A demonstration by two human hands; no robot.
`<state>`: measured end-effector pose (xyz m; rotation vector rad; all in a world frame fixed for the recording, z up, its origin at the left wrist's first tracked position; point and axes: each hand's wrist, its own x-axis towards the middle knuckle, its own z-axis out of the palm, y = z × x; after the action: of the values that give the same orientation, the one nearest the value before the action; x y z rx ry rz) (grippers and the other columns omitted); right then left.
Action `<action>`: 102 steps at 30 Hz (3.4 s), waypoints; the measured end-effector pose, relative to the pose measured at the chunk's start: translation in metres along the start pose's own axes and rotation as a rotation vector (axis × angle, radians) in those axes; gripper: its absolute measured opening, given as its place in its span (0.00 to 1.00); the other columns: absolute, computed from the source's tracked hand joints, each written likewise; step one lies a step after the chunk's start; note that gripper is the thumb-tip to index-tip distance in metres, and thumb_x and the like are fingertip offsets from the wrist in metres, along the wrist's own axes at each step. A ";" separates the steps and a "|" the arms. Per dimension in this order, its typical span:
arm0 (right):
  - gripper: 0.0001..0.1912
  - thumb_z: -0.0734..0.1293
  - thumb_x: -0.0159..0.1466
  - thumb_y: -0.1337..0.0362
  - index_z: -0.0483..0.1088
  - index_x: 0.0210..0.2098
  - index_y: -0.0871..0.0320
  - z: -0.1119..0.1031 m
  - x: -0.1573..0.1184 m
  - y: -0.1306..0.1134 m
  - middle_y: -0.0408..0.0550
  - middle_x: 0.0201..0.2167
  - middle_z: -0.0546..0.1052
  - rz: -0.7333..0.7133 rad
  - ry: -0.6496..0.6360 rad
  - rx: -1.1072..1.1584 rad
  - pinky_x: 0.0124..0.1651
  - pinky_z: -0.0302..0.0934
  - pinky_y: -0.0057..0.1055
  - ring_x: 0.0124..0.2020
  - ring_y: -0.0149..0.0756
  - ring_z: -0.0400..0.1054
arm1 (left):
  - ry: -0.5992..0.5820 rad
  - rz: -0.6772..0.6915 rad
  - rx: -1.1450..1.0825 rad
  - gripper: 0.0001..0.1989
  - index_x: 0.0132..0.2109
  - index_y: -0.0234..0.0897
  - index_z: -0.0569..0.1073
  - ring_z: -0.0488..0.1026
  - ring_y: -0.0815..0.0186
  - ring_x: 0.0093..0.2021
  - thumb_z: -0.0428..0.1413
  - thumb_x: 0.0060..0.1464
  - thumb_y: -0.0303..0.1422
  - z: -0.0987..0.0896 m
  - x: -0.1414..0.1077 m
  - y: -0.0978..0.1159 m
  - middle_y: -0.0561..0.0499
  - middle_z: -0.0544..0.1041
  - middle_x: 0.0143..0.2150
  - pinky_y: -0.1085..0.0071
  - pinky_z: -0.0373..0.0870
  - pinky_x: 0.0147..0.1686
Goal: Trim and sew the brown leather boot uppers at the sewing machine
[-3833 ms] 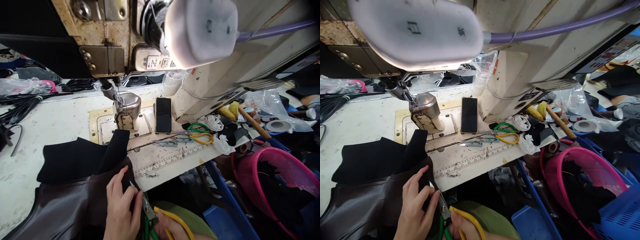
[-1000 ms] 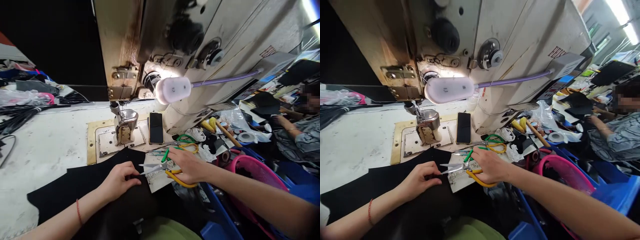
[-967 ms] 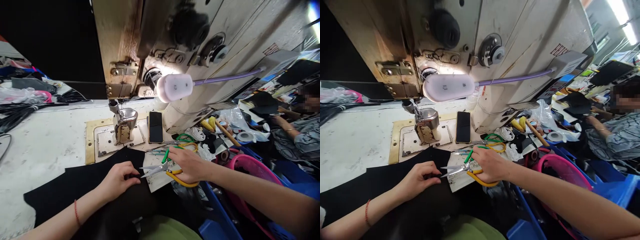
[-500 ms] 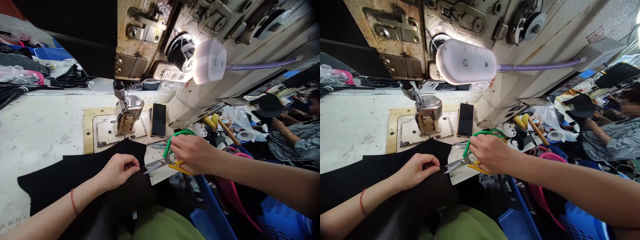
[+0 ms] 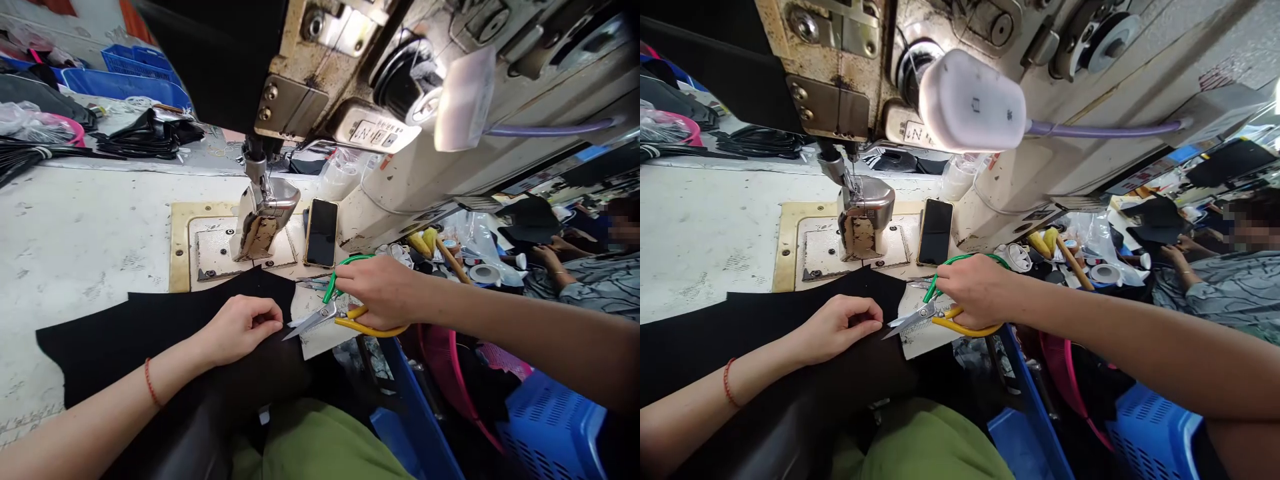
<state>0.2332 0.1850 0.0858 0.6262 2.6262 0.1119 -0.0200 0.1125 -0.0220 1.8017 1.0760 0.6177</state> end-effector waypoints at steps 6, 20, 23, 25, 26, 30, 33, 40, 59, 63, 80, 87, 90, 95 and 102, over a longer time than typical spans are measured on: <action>0.05 0.65 0.55 0.65 0.69 0.30 0.60 0.014 0.007 0.003 0.48 0.31 0.72 -0.029 -0.039 0.010 0.27 0.44 0.31 0.28 0.34 0.64 | 0.009 0.000 -0.027 0.07 0.32 0.37 0.75 0.66 0.72 0.26 0.53 0.56 0.30 -0.001 0.000 0.001 0.56 0.73 0.26 0.76 0.60 0.30; 0.07 0.62 0.57 0.62 0.67 0.28 0.59 0.033 0.019 -0.001 0.46 0.28 0.70 -0.097 0.071 0.039 0.25 0.38 0.31 0.25 0.32 0.61 | 0.006 0.034 -0.119 0.07 0.30 0.36 0.74 0.67 0.71 0.30 0.54 0.56 0.30 -0.001 0.006 -0.001 0.54 0.72 0.30 0.74 0.61 0.32; 0.07 0.62 0.57 0.62 0.67 0.29 0.59 0.035 0.025 -0.003 0.45 0.28 0.70 -0.118 0.047 0.039 0.25 0.38 0.31 0.24 0.32 0.60 | 0.006 0.041 -0.142 0.07 0.30 0.35 0.74 0.67 0.71 0.30 0.55 0.55 0.30 -0.002 0.006 -0.001 0.54 0.72 0.30 0.73 0.61 0.32; 0.08 0.62 0.57 0.61 0.68 0.29 0.59 0.035 0.029 -0.005 0.45 0.28 0.71 -0.113 0.025 0.054 0.25 0.38 0.31 0.24 0.33 0.61 | 0.009 0.045 -0.159 0.07 0.30 0.35 0.74 0.67 0.70 0.30 0.55 0.55 0.30 -0.002 0.005 -0.001 0.53 0.72 0.29 0.73 0.61 0.32; 0.08 0.62 0.57 0.60 0.68 0.29 0.59 0.034 0.031 -0.007 0.46 0.29 0.71 -0.107 0.013 0.069 0.25 0.38 0.31 0.24 0.33 0.62 | 0.011 0.047 -0.169 0.07 0.30 0.35 0.74 0.67 0.70 0.30 0.55 0.55 0.30 -0.002 0.004 -0.001 0.53 0.72 0.29 0.73 0.61 0.32; 0.10 0.63 0.57 0.58 0.69 0.31 0.59 0.030 0.037 -0.018 0.46 0.31 0.72 -0.084 -0.037 0.122 0.26 0.41 0.31 0.25 0.34 0.64 | 0.024 0.047 -0.217 0.07 0.30 0.35 0.74 0.67 0.70 0.30 0.55 0.55 0.30 -0.003 0.004 -0.002 0.53 0.72 0.29 0.73 0.61 0.32; 0.11 0.62 0.57 0.57 0.70 0.32 0.59 0.025 0.044 -0.029 0.48 0.33 0.74 -0.065 -0.084 0.133 0.25 0.42 0.32 0.27 0.37 0.66 | 0.037 0.040 -0.262 0.07 0.30 0.34 0.74 0.67 0.70 0.30 0.55 0.54 0.30 -0.003 0.005 -0.002 0.53 0.72 0.29 0.73 0.61 0.32; 0.13 0.63 0.57 0.59 0.71 0.37 0.61 0.018 0.058 -0.054 0.51 0.35 0.74 -0.069 -0.133 0.134 0.24 0.45 0.32 0.28 0.39 0.68 | 0.045 0.017 -0.382 0.08 0.30 0.34 0.74 0.64 0.70 0.29 0.57 0.53 0.34 -0.008 0.005 -0.007 0.53 0.70 0.29 0.72 0.61 0.31; 0.11 0.64 0.55 0.66 0.71 0.37 0.62 0.014 0.064 -0.065 0.52 0.32 0.73 -0.123 -0.131 -0.005 0.24 0.42 0.33 0.26 0.38 0.67 | 0.045 0.021 -0.694 0.09 0.31 0.32 0.73 0.60 0.72 0.26 0.60 0.52 0.35 -0.009 0.004 -0.015 0.55 0.68 0.25 0.71 0.58 0.29; 0.11 0.63 0.55 0.66 0.71 0.38 0.62 0.011 0.073 -0.060 0.52 0.34 0.74 -0.191 -0.162 0.068 0.24 0.44 0.32 0.26 0.37 0.67 | 0.059 0.034 -0.786 0.11 0.30 0.32 0.71 0.57 0.74 0.24 0.60 0.52 0.37 -0.009 0.005 -0.013 0.58 0.65 0.23 0.73 0.55 0.26; 0.12 0.64 0.55 0.70 0.71 0.38 0.63 0.023 0.087 -0.056 0.53 0.32 0.75 -0.301 -0.140 -0.005 0.23 0.43 0.34 0.26 0.41 0.70 | 0.084 -0.003 -0.895 0.18 0.31 0.32 0.70 0.54 0.76 0.22 0.62 0.48 0.45 -0.012 0.005 -0.015 0.60 0.62 0.21 0.74 0.50 0.23; 0.12 0.64 0.55 0.72 0.71 0.39 0.63 0.019 0.088 -0.058 0.53 0.32 0.76 -0.270 -0.193 0.067 0.25 0.50 0.32 0.28 0.40 0.71 | 0.093 -0.082 -0.625 0.17 0.32 0.35 0.67 0.57 0.73 0.22 0.55 0.52 0.46 -0.017 0.007 -0.007 0.57 0.64 0.24 0.72 0.53 0.24; 0.14 0.66 0.54 0.71 0.71 0.41 0.64 0.015 0.089 -0.058 0.55 0.36 0.77 -0.252 -0.197 0.098 0.26 0.51 0.31 0.30 0.40 0.72 | 0.131 -0.145 -0.364 0.13 0.36 0.37 0.69 0.59 0.70 0.24 0.61 0.48 0.40 -0.034 -0.011 0.010 0.56 0.66 0.25 0.71 0.51 0.25; 0.09 0.68 0.54 0.70 0.75 0.36 0.62 -0.011 0.100 -0.057 0.53 0.34 0.78 -0.233 -0.335 0.063 0.26 0.50 0.30 0.31 0.41 0.73 | 0.000 -0.365 0.355 0.19 0.36 0.37 0.72 0.66 0.62 0.28 0.69 0.38 0.37 -0.050 -0.060 0.016 0.52 0.71 0.28 0.69 0.51 0.26; 0.09 0.66 0.55 0.73 0.76 0.35 0.62 -0.043 0.120 -0.050 0.51 0.32 0.77 -0.344 -0.326 -0.034 0.26 0.49 0.31 0.30 0.39 0.70 | -0.058 -0.293 0.275 0.13 0.42 0.41 0.77 0.70 0.67 0.27 0.64 0.47 0.35 -0.041 -0.076 -0.010 0.58 0.74 0.26 0.74 0.58 0.26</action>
<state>0.0973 0.1950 0.0682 0.1560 2.3657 -0.0474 -0.0925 0.0670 -0.0097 1.8300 1.4058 0.2482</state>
